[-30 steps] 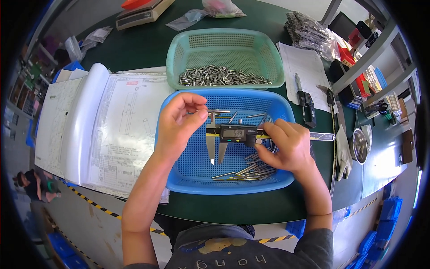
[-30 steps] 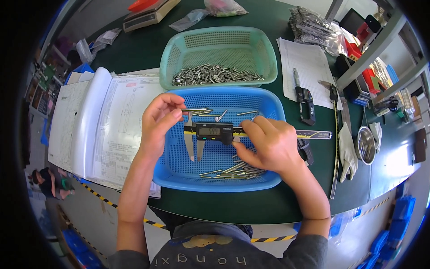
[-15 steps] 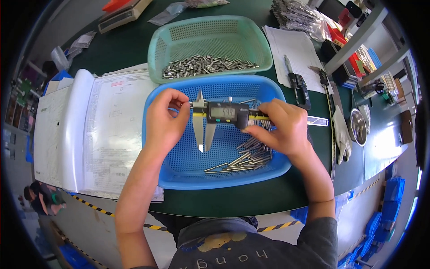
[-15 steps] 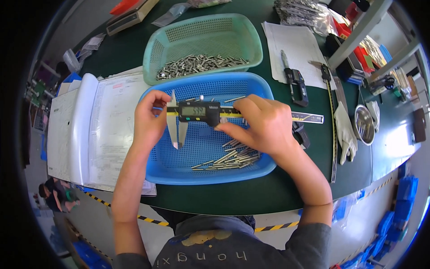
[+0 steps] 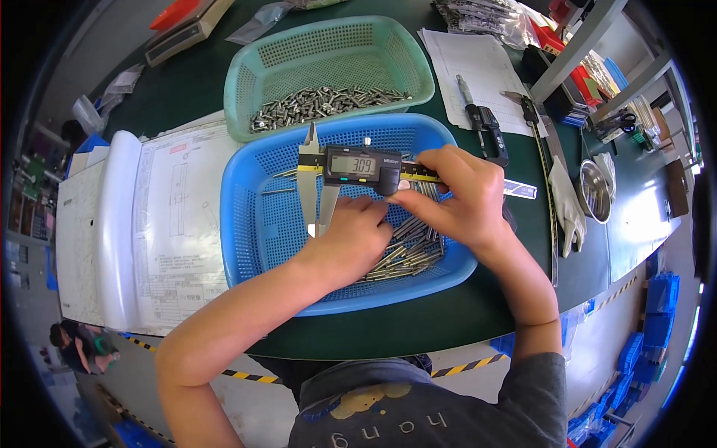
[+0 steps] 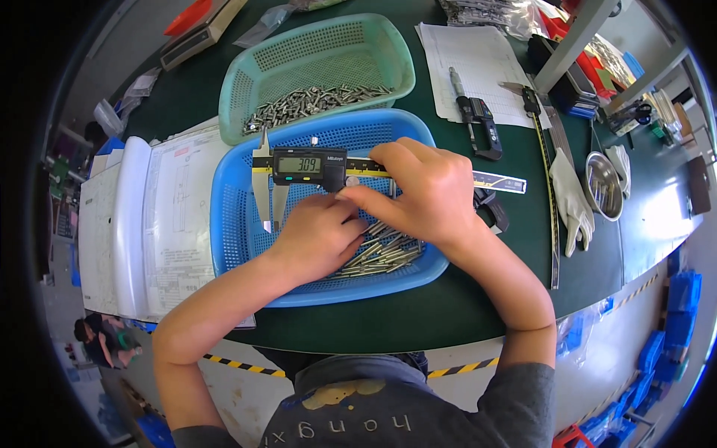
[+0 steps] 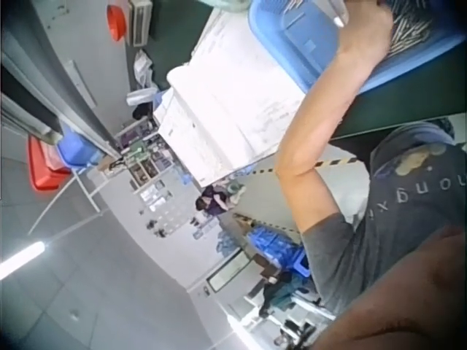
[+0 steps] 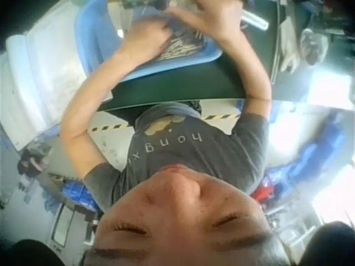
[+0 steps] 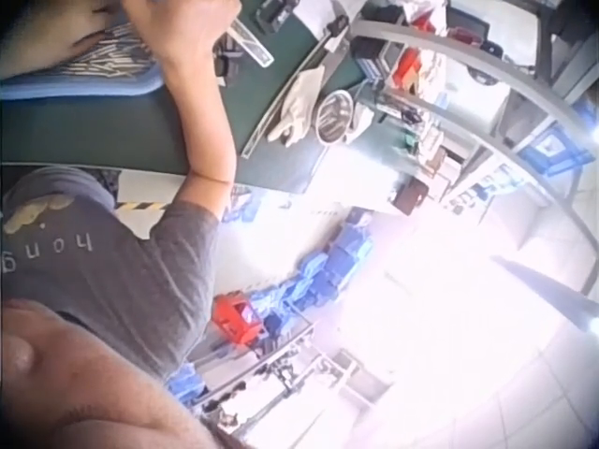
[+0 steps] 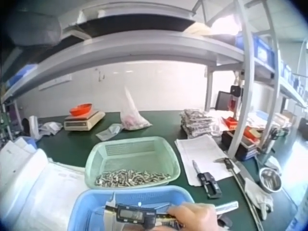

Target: Measure metal components using calipers and a micrometer and verify against documentation.

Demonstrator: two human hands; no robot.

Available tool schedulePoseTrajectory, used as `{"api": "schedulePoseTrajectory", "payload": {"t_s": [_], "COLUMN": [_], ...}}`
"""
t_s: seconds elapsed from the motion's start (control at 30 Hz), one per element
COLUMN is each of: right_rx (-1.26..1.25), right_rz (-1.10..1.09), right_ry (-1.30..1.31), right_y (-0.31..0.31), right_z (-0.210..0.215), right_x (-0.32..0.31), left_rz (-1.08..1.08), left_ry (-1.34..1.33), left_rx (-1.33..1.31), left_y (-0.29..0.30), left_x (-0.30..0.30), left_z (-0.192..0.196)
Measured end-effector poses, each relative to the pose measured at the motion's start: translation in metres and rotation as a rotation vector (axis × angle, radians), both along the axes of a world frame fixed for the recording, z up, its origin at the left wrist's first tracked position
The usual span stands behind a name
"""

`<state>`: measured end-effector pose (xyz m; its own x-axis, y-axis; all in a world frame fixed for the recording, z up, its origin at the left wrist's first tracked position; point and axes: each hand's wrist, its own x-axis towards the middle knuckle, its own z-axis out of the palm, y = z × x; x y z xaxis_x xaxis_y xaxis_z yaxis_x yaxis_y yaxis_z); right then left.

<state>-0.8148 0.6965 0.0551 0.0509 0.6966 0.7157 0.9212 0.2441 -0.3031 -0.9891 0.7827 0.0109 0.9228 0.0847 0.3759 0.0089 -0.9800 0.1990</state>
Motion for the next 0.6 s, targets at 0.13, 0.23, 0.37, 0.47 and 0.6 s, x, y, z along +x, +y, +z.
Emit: {"api": "schedulePoseTrajectory", "payload": {"t_s": [0.13,0.23,0.37,0.47,0.6], "right_rx": [-0.025,0.009,-0.032,-0.063,-0.120], "right_rz": [0.005,0.025,0.049,0.094,0.102], "right_ry": [0.012,0.023,0.034,-0.020,-0.131], "right_y": [0.000,0.002,0.002,0.002,0.000], "right_z": [0.000,0.000,0.002,0.003,0.005], "right_x": [0.001,0.000,-0.001,0.000,-0.004], "left_rz": [0.083,0.261,0.537,0.526,0.492], "left_ry": [-0.008,-0.011,-0.072,-0.355,-0.597], "left_rx": [-0.069,-0.306,-1.011,-1.429,-1.422], "left_y": [-0.002,0.008,0.040,0.060,0.059], "left_x": [0.007,0.004,-0.013,-0.030,-0.036], "left_z": [-0.002,0.006,0.029,0.043,0.047]}}
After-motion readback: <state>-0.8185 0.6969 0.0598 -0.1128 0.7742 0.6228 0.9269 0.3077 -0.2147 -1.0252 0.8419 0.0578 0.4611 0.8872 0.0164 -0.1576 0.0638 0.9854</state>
